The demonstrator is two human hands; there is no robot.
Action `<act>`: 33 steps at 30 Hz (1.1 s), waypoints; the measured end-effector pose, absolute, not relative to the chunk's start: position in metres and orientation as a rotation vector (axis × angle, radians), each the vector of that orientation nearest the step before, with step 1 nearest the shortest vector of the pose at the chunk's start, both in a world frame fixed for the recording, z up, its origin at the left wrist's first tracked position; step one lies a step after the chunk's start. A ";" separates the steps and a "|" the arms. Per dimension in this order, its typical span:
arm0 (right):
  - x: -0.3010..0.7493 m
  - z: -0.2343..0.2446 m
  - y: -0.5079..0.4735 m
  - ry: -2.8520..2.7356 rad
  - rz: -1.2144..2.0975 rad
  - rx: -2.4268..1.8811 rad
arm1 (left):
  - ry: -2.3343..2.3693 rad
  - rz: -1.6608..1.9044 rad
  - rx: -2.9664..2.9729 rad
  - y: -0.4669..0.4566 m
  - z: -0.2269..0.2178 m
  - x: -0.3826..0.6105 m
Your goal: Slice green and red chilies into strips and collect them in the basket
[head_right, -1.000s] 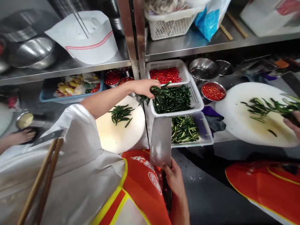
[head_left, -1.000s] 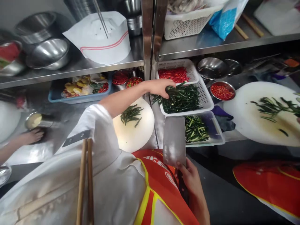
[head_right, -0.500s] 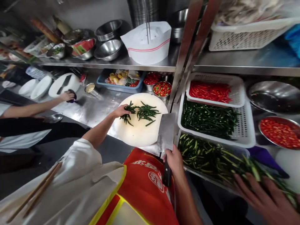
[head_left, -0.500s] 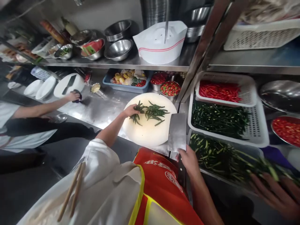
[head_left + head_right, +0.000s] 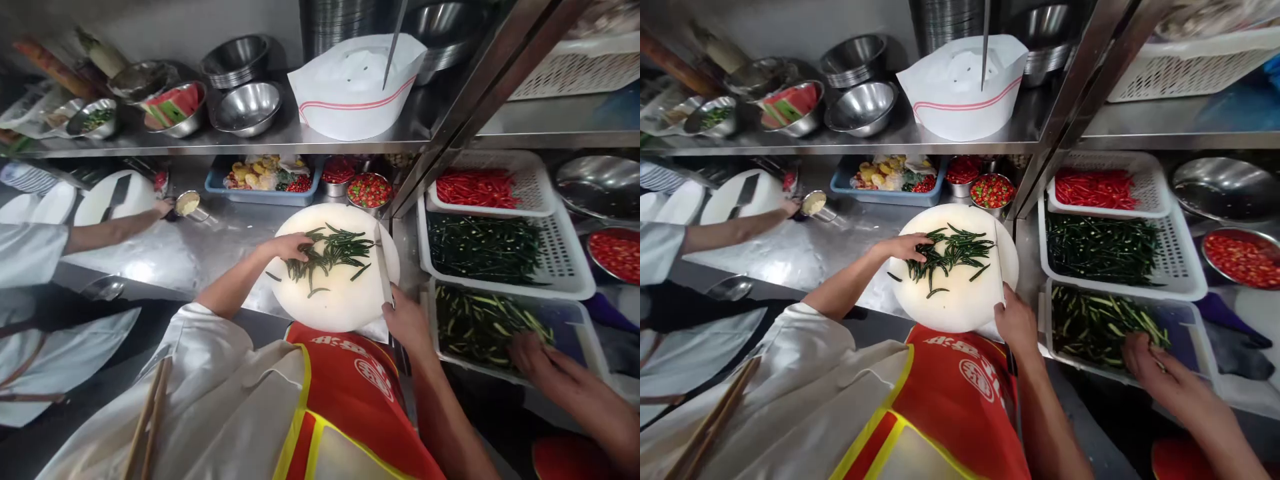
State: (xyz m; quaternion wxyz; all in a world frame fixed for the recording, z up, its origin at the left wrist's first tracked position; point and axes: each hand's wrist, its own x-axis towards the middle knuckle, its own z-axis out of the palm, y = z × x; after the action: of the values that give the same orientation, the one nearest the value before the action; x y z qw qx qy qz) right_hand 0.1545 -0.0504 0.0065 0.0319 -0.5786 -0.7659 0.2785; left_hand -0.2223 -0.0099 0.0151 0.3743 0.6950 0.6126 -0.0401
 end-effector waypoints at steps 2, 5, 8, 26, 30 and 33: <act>0.143 0.008 -0.061 -2.387 0.807 -1.820 | 1.614 -0.028 1.746 0.003 0.016 -0.244; 0.130 0.010 -0.078 -2.380 0.817 -1.855 | 1.883 0.188 1.728 0.008 -0.003 -0.272; 0.126 0.012 -0.094 -2.323 0.937 -1.824 | 2.123 0.594 1.656 -0.020 -0.036 -0.281; 0.174 0.017 -0.063 -1.876 1.504 -1.830 | 2.276 0.828 1.848 -0.003 -0.027 -0.140; 0.181 0.007 -0.062 -1.924 1.544 -1.735 | 1.895 0.204 2.218 0.065 -0.026 -0.100; 0.192 0.002 -0.063 -1.871 1.627 -1.751 | 1.762 -0.156 2.252 0.092 -0.035 -0.080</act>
State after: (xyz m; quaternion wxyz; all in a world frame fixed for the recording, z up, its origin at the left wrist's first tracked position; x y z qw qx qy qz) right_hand 0.1916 -0.0629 0.0016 0.0531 -0.5760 -0.6155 0.5354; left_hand -0.0796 0.0924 -0.0354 0.1385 0.7790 0.6092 -0.0538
